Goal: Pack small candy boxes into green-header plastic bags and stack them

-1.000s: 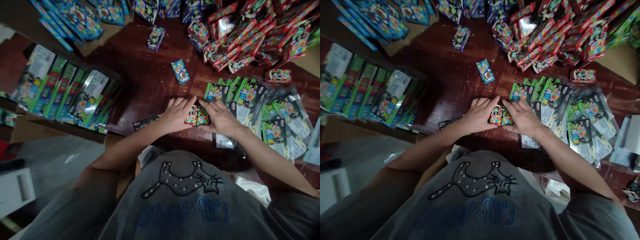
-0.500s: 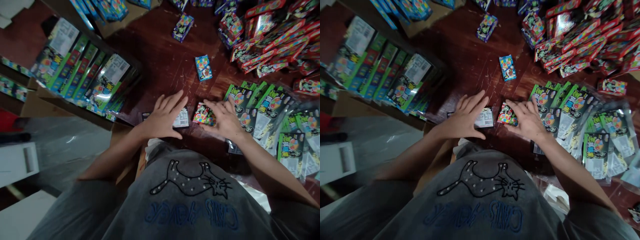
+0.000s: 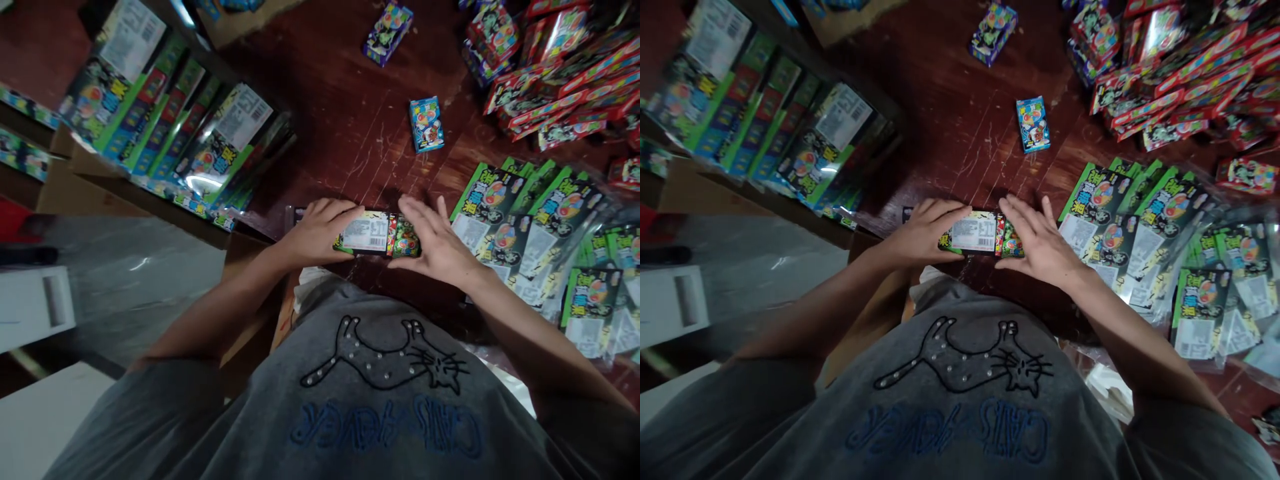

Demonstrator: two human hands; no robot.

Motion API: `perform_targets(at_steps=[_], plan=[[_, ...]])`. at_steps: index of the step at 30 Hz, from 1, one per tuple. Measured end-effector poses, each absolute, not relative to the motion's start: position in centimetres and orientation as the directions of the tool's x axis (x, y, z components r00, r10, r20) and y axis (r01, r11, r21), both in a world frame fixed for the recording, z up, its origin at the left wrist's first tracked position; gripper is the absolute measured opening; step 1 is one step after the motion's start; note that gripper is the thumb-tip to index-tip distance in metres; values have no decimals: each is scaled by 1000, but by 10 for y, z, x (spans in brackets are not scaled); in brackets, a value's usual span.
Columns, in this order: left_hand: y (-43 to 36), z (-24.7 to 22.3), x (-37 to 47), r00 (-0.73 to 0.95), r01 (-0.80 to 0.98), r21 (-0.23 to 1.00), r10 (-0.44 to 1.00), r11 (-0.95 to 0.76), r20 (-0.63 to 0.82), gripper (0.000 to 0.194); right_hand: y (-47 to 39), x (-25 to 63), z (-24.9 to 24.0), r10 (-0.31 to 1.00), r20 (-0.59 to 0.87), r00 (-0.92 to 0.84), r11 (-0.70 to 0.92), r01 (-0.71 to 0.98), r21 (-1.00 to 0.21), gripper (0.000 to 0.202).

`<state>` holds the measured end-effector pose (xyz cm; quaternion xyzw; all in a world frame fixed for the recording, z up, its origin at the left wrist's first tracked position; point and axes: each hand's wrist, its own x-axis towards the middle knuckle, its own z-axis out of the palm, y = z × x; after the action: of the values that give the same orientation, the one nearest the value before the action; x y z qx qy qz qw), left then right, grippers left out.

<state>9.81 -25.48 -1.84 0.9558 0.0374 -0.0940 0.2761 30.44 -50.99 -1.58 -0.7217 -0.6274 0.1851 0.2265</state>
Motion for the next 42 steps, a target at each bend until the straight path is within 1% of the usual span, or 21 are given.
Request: perform_targets(at_steps=[2, 3, 6, 8, 12, 15, 20, 23, 27, 30, 32, 33, 35, 39, 42], plan=[[-254, -19, 97, 980, 117, 524, 12, -844, -199, 93, -517, 315, -15, 990, 3, 138, -113, 821, -559, 123], [-254, -19, 97, 980, 113, 526, 8, -843, -198, 94, -521, 320, -14, 991, -8, 134, -116, 824, -554, 116], [-255, -21, 98, 981, 113, 535, 8, -837, -194, 96, -524, 330, -14, 994, -30, 108, -106, 821, -560, 84], [-256, -22, 99, 980, 118, 540, 11, -833, -196, 98, -519, 331, -16, 995, -21, 94, -88, 806, -585, 72], [-255, -22, 100, 977, 133, 529, 22, -838, -210, 102, -506, 333, -22, 997, 12, 73, -49, 774, -631, 74], [-255, -22, 99, 977, 135, 525, 23, -840, -214, 102, -508, 339, -22, 998, 4, 57, -40, 759, -650, 76], [-255, -22, 99, 982, 122, 538, 21, -834, -190, 102, -516, 351, -13, 999, -40, -12, -17, 750, -661, 70], [-256, -21, 100, 983, 115, 540, 15, -834, -185, 102, -509, 351, -12, 998, -29, -59, 25, 749, -662, 69], [-261, -21, 101, 986, 116, 541, 30, -833, -165, 103, -492, 346, -20, 1000, 11, -12, 17, 773, -634, 71], [-267, -23, 101, 984, 157, 522, 85, -838, -159, 104, -491, 340, -30, 998, 51, 33, 6, 782, -623, 80], [-270, -24, 100, 980, 181, 508, 114, -842, -160, 103, -498, 334, -34, 989, 87, 117, -40, 791, -611, 87], [-271, -24, 100, 980, 187, 504, 122, -843, -160, 103, -502, 331, -35, 980, 102, 169, -75, 796, -600, 87], [-272, -25, 99, 979, 190, 501, 126, -844, -159, 103, -511, 322, -36, 964, 120, 237, -126, 807, -577, 79], [-272, -29, 100, 981, 180, 500, 120, -847, -150, 102, -516, 300, -41, 972, 105, 208, -115, 821, -559, 56], [-275, -30, 100, 983, 169, 491, 112, -855, -144, 102, -512, 291, -42, 967, 114, 226, -124, 816, -564, 51]])
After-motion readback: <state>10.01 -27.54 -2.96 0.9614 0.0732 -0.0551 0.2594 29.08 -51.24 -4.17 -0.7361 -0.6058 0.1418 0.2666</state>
